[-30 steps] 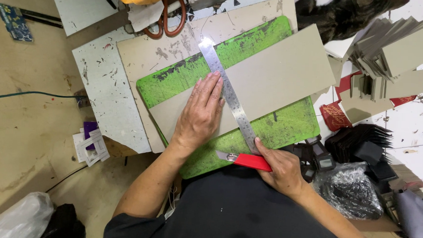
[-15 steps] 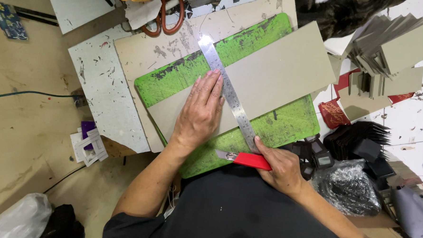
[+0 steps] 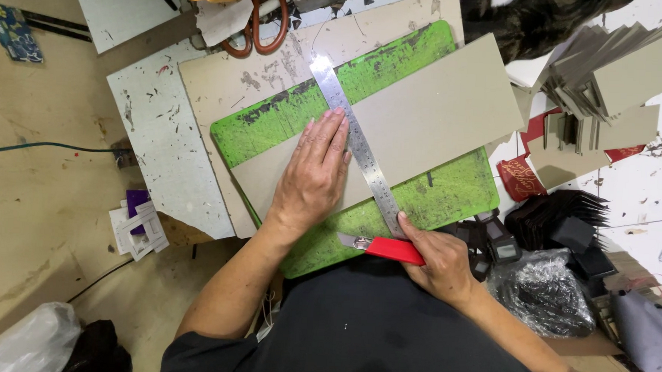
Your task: Cutting cardboard pieces to size using a metal ruler and a utility knife on a cutting mat
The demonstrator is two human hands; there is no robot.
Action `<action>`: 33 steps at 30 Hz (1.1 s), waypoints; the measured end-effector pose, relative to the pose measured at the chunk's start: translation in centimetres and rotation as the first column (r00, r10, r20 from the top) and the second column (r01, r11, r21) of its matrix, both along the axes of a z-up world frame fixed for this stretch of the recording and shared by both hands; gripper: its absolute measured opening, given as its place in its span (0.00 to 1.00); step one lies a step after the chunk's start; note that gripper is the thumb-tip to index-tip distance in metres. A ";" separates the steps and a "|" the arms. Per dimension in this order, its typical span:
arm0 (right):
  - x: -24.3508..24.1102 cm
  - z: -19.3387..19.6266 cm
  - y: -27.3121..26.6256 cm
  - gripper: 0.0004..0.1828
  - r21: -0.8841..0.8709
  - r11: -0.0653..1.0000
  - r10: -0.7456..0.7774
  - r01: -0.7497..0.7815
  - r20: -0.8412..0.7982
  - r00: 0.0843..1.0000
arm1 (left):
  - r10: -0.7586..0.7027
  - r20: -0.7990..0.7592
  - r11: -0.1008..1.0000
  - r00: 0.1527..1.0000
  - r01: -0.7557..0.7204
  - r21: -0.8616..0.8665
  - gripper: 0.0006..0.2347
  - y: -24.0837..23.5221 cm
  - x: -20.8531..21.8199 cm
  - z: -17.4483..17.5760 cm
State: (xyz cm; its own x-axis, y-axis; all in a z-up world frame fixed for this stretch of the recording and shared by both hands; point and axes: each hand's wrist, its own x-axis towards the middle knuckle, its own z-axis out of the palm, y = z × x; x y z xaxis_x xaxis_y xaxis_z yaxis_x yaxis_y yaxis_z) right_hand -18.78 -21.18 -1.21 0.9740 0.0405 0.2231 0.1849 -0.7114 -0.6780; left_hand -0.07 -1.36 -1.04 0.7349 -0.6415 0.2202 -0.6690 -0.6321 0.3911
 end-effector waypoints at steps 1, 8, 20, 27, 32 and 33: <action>0.1 0.1 0.0 0.25 0.000 1.000 -0.001 0.001 0.000 1.000 | -0.001 0.000 1.000 1.000 0.001 0.000 0.19 0.0 0.0 0.1; -0.2 -0.4 0.0 0.26 -0.004 1.000 0.000 0.000 -0.011 1.000 | 0.009 0.014 0.999 1.000 -0.010 0.044 0.25 -0.2 -0.1 -0.1; 2.7 5.6 -2.9 0.29 -0.023 0.986 -0.169 0.168 -0.066 0.983 | -0.021 -0.052 0.873 0.998 0.043 0.486 0.50 -2.6 0.1 6.1; 7.8 5.8 0.0 0.34 -0.021 1.000 -0.011 0.007 -0.235 0.972 | -0.018 -0.076 0.853 0.997 0.055 0.519 0.50 -3.0 0.1 6.6; 10.4 6.2 1.1 0.33 -0.088 0.995 0.023 -0.046 -0.242 0.970 | -0.021 -0.094 0.830 0.995 0.069 0.553 0.47 -3.2 0.2 7.3; 10.7 6.0 1.1 0.33 -0.120 0.991 0.026 -0.057 -0.247 0.969 | -0.018 -0.093 0.832 0.996 0.066 0.550 0.47 -3.2 0.1 7.3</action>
